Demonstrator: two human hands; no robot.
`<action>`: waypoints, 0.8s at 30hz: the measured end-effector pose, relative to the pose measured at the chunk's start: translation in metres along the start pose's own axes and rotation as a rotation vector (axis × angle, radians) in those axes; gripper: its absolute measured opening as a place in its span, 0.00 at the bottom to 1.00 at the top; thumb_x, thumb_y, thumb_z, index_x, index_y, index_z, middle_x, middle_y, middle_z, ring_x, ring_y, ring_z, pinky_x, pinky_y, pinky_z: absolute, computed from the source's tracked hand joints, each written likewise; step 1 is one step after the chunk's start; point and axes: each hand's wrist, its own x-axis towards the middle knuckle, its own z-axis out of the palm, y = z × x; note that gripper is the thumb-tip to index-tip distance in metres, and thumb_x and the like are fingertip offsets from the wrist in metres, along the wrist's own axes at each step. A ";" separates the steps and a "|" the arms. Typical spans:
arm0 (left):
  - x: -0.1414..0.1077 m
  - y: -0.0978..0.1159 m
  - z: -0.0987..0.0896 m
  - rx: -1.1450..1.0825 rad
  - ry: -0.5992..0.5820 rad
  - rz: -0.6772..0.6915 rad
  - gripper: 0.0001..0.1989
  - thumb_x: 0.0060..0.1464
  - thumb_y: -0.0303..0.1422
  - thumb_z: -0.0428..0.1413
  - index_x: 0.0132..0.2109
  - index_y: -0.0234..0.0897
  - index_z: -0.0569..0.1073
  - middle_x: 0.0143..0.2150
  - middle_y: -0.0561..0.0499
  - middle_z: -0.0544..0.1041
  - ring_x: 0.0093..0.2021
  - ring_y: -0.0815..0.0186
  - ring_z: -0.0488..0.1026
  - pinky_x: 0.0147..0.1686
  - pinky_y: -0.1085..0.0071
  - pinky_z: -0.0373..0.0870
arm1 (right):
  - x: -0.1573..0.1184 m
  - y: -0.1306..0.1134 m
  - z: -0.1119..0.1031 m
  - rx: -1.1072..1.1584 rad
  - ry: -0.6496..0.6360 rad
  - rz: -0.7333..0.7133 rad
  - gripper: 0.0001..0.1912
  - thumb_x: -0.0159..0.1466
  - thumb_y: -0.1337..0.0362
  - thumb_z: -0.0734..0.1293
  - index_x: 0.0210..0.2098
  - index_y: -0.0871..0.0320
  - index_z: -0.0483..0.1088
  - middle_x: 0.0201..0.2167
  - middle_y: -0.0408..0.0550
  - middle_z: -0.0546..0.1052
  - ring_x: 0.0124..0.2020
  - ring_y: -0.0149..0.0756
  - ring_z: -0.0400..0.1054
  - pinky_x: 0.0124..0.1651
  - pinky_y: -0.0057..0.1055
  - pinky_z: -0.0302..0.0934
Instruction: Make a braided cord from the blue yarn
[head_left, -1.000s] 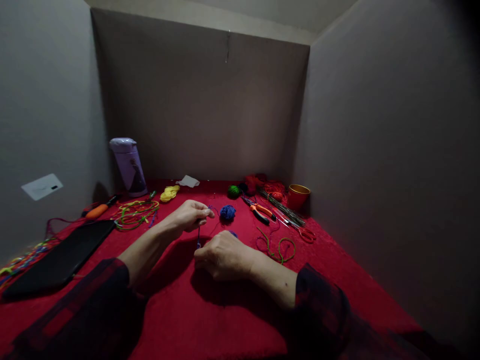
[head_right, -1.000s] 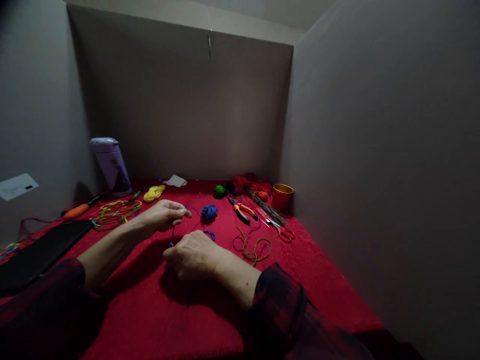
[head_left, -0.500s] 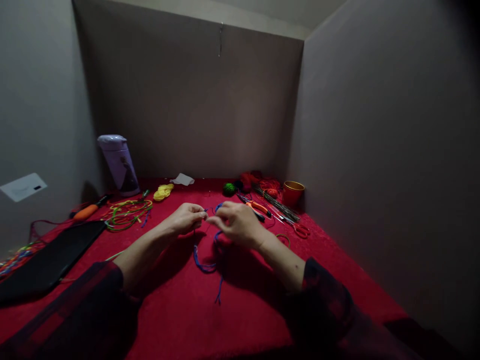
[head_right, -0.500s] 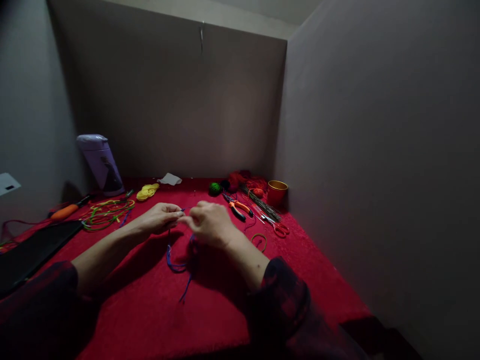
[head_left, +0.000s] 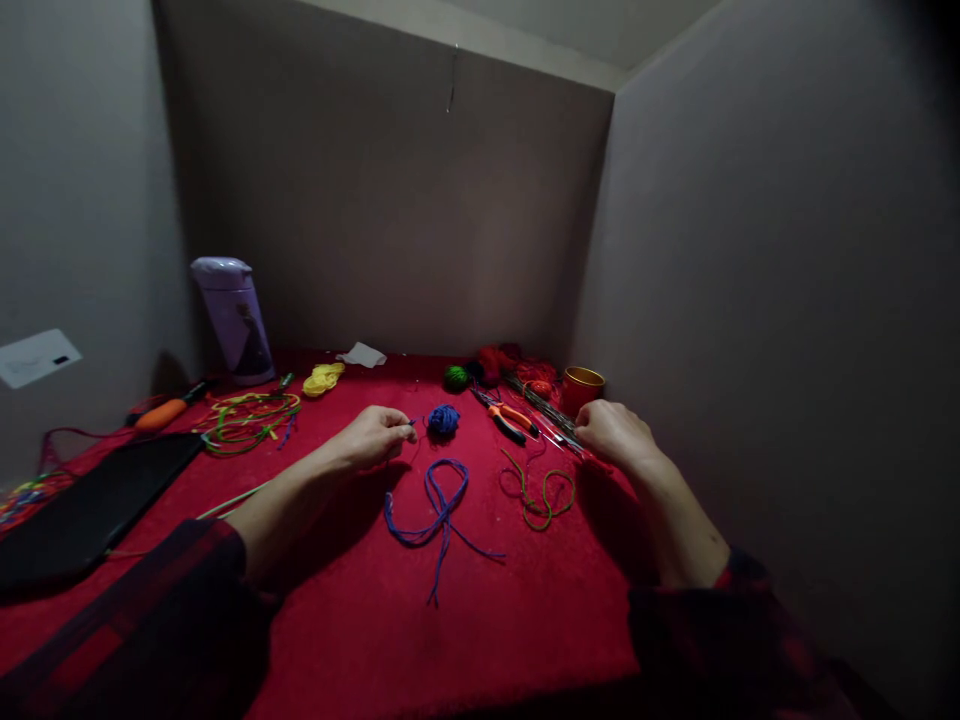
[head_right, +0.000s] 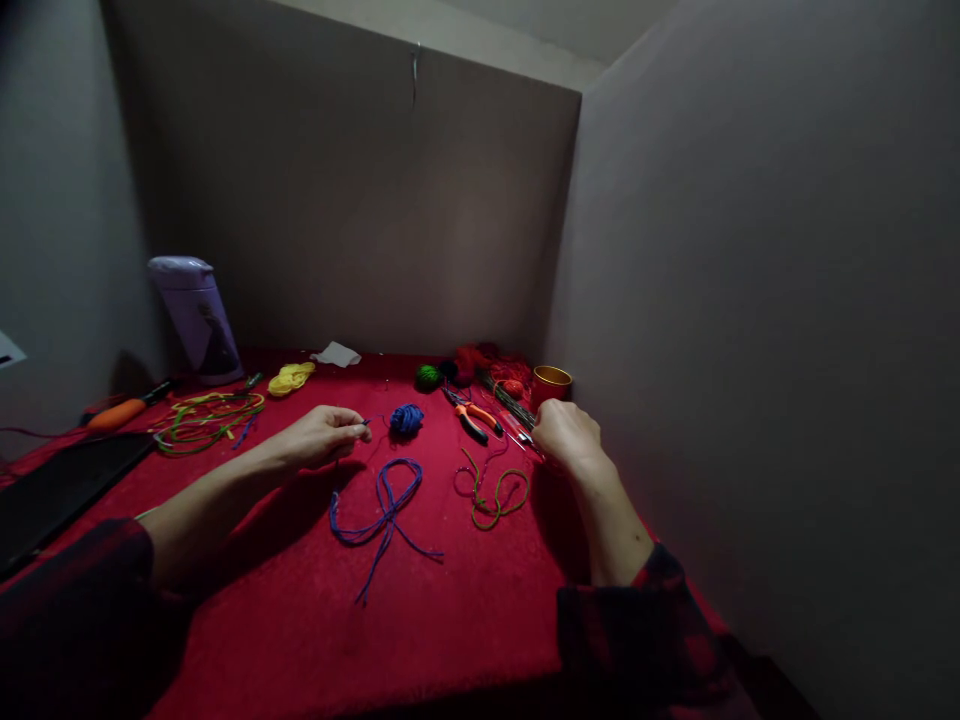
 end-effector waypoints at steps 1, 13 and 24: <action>-0.001 0.001 0.001 -0.005 0.005 -0.005 0.05 0.50 0.28 0.50 0.28 0.31 0.68 0.12 0.59 0.58 0.11 0.77 0.50 0.13 0.78 0.42 | -0.003 0.001 0.002 -0.034 -0.039 -0.012 0.13 0.52 0.67 0.61 0.34 0.59 0.74 0.35 0.57 0.75 0.35 0.43 0.70 0.31 0.31 0.56; -0.009 0.007 0.004 -0.017 0.025 -0.047 0.06 0.50 0.24 0.47 0.28 0.31 0.67 0.10 0.60 0.57 0.11 0.77 0.50 0.15 0.77 0.44 | -0.011 0.017 0.026 -0.078 -0.131 -0.084 0.11 0.51 0.65 0.62 0.34 0.57 0.71 0.37 0.55 0.74 0.35 0.42 0.69 0.27 0.29 0.51; -0.005 -0.001 0.003 0.022 0.040 -0.023 0.06 0.49 0.24 0.49 0.28 0.29 0.69 0.09 0.58 0.57 0.11 0.76 0.50 0.16 0.76 0.43 | -0.020 -0.007 0.007 0.024 0.015 -0.160 0.12 0.51 0.65 0.61 0.33 0.55 0.74 0.34 0.50 0.76 0.36 0.42 0.68 0.28 0.29 0.50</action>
